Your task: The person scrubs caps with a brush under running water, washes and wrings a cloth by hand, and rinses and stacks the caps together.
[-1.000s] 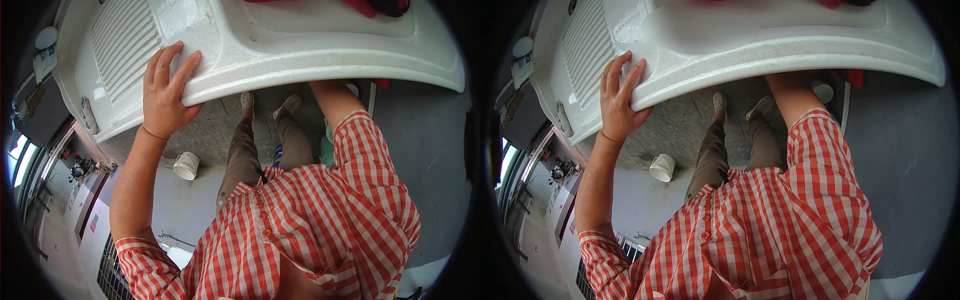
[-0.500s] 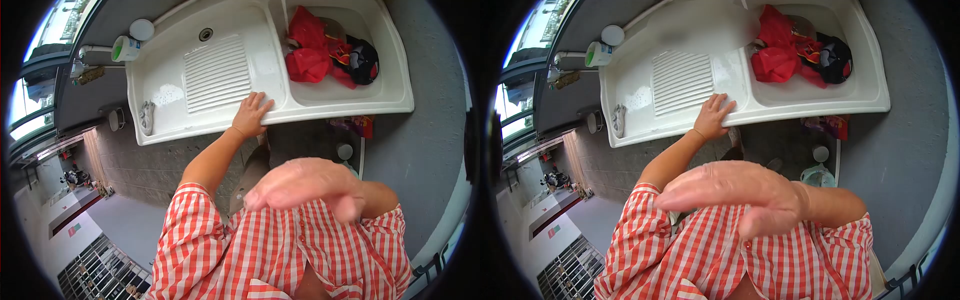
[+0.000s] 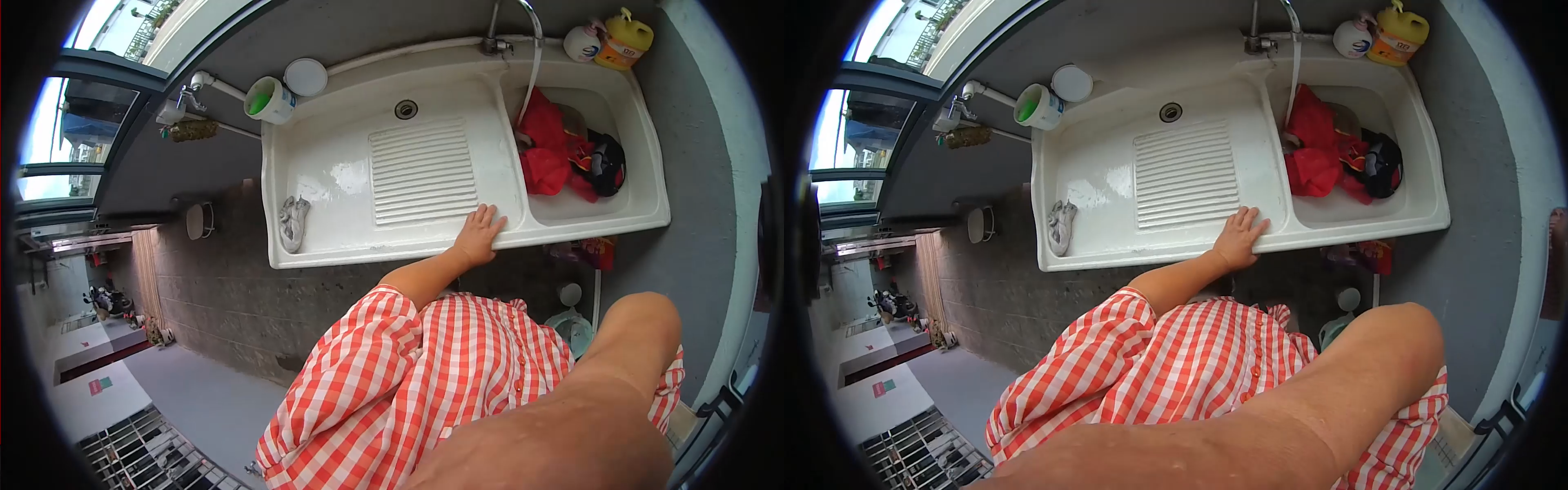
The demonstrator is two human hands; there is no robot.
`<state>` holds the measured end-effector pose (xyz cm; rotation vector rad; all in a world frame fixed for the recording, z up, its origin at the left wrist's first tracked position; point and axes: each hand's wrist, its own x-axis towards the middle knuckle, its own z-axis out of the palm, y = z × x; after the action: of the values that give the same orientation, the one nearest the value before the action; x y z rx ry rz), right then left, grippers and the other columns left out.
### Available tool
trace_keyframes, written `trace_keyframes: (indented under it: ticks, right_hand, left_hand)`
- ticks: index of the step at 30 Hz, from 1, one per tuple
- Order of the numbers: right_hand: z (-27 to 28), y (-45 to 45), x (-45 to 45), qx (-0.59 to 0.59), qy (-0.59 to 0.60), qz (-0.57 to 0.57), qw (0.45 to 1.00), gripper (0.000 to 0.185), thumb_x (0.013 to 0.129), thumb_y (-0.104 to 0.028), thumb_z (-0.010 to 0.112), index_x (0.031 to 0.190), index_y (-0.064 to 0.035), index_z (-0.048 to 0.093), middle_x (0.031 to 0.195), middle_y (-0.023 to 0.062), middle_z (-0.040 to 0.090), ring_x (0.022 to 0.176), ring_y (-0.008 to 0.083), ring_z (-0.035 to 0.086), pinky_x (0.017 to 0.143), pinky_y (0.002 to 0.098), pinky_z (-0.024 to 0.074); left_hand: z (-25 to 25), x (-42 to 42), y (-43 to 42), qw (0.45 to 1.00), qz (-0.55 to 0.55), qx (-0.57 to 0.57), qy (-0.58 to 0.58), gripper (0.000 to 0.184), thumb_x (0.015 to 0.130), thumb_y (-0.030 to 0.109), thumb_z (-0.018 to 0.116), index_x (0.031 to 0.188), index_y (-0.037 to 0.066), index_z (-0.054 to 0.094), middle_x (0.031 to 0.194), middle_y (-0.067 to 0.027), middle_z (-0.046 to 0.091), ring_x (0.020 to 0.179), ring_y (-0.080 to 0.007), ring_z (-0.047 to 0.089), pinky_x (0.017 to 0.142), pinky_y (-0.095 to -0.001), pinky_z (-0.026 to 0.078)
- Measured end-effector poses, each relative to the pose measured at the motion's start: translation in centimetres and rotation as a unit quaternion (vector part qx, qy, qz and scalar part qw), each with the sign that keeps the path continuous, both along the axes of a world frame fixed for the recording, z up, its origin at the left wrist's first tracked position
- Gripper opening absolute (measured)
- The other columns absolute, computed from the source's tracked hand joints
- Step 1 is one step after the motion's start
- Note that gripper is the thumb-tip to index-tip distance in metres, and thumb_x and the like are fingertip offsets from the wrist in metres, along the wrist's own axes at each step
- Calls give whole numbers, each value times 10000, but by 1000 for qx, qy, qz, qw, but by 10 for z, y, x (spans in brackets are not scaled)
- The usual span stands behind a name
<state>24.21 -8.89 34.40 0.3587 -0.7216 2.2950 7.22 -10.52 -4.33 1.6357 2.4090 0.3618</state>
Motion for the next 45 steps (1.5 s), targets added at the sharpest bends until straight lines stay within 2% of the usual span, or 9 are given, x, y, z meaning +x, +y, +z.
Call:
trace_keyframes:
  ticks: [7, 9, 16, 18, 26, 33, 35, 37, 45]
  right_hand:
    - [14, 8, -45, 3, -54, -97, 994, 669, 949, -436, 340, 617, 71, 624, 534, 162, 609, 387, 175, 583, 309, 220, 435]
    - [-40, 80, -60, 488, 200, 63, 847, 410, 958, -308, 407, 888, 32, 624, 846, 166, 641, 700, 255, 644, 559, 330, 529]
    - [-321, 253, -116, 393, -449, -13, 802, 296, 852, -81, 549, 1147, -63, 556, 1016, 114, 631, 910, 200, 622, 825, 284, 471]
    - [-380, 323, -116, 515, -567, -109, 634, 414, 827, -137, 579, 1231, -95, 502, 1093, 125, 607, 989, 221, 602, 869, 327, 463]
    - [-422, 242, -155, 724, -529, -230, 379, 696, 777, -313, 653, 1375, -177, 323, 1396, 217, 288, 1204, 401, 404, 972, 414, 379]
    - [-453, 304, -132, 653, -699, 60, 287, 377, 788, -226, 587, 1133, -77, 557, 1104, 210, 581, 1037, 345, 540, 857, 428, 452]
    - [-467, 335, -149, 590, -730, -24, 345, 322, 834, -222, 561, 1098, -40, 586, 1051, 197, 612, 985, 333, 575, 823, 410, 474]
    - [-469, 356, -165, -24, -668, -22, 744, 398, 879, -337, 543, 1144, -39, 552, 1090, 148, 609, 1016, 293, 573, 843, 405, 483]
    - [-380, 395, -128, 155, -610, 54, 775, 648, 827, -465, 600, 1290, -49, 419, 1236, 171, 509, 1087, 297, 527, 956, 394, 411]
  left_hand:
    - [-5, 7, -1, 1000, -19, 2, -19, 814, 587, 246, 751, 1313, 127, 402, 1366, -210, 305, 1287, -405, 254, 1040, -478, 248]
    - [4, 11, -5, 998, -18, 41, -36, 697, 627, 285, 731, 1251, 113, 471, 1360, -209, 320, 1285, -399, 257, 1025, -476, 267]
    - [21, -54, -9, 983, 105, 152, 10, 404, 786, 296, 615, 1133, 93, 576, 1343, -189, 374, 1259, -383, 311, 1026, -492, 263]
    - [5, -86, -11, 960, 235, 148, 26, 451, 799, 297, 606, 1190, 83, 535, 1372, -197, 335, 1275, -391, 283, 1037, -503, 232]
    - [14, -73, -40, 959, 269, 7, 87, 575, 852, 321, 484, 1369, 114, 343, 1463, -187, 190, 1359, -371, 135, 1089, -501, 116]
    - [32, -68, -41, 958, 275, 21, 78, 558, 862, 300, 481, 1375, 126, 345, 1473, -141, 195, 1366, -337, 147, 1092, -488, 117]
    - [31, -68, -44, 958, 272, 21, 84, 559, 856, 294, 490, 1372, 132, 352, 1472, -136, 202, 1366, -328, 153, 1093, -483, 122]
    - [28, -70, -47, 958, 275, 21, 80, 578, 842, 294, 502, 1377, 144, 342, 1472, -143, 199, 1366, -335, 150, 1093, -484, 122]
    - [22, -72, -48, 958, 274, 9, 83, 591, 832, 297, 507, 1376, 135, 342, 1472, -154, 194, 1365, -341, 148, 1095, -481, 121]
